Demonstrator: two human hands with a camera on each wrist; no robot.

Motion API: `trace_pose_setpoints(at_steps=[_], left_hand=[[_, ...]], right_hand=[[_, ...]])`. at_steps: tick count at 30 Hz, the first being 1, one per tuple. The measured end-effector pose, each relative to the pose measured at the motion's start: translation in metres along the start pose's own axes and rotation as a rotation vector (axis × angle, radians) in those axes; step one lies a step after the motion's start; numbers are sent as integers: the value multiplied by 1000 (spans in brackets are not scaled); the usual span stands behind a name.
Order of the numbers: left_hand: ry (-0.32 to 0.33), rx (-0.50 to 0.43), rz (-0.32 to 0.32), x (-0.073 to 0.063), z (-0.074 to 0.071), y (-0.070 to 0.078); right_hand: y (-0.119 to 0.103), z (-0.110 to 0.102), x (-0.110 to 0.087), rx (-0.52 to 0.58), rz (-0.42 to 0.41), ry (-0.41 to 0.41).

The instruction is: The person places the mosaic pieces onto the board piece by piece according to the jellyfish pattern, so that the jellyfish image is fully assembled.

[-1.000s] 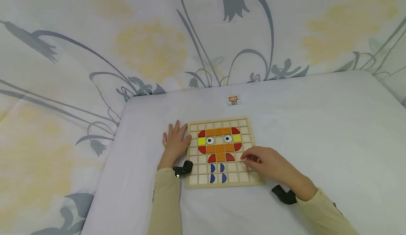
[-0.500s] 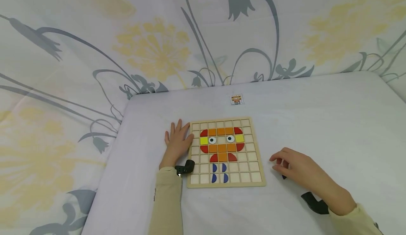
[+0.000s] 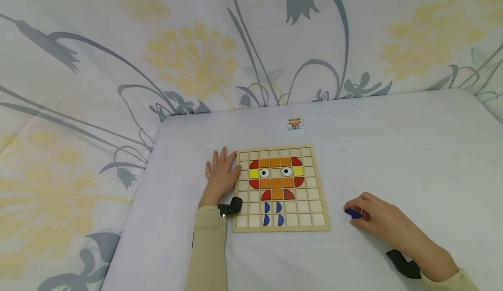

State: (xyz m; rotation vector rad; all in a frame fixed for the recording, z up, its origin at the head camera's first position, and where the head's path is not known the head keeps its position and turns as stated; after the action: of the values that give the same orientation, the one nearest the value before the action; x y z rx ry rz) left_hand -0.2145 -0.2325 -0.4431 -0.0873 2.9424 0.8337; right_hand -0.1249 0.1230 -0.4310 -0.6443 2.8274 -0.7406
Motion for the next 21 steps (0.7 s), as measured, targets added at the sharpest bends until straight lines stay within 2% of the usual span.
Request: trace_pose_setpoints(at_steps=[3,8,13,21], left_hand=[[-5,-2,-5,1,0,0],[-7,-5,7,1,0,0],[-2,8,20,2,2,0],[3,7,10,1,2,-2]], right_hand=[[-1,-1,1,-26,-13,34],[-2,-1,5,-40,12,52],[-6,3,12,-44,3,29],[-9,0,19,25,37,25]])
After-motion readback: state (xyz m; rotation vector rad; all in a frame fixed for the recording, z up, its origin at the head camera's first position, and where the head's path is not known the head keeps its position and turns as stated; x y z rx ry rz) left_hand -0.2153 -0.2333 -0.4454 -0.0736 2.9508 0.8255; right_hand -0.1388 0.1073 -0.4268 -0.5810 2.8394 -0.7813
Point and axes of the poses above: each hand's wrist, its own x-axis towards the middle knuckle, its own z-axis out of the palm, y = z × x, the point moved 6 cm from there along x, towards the middle knuckle
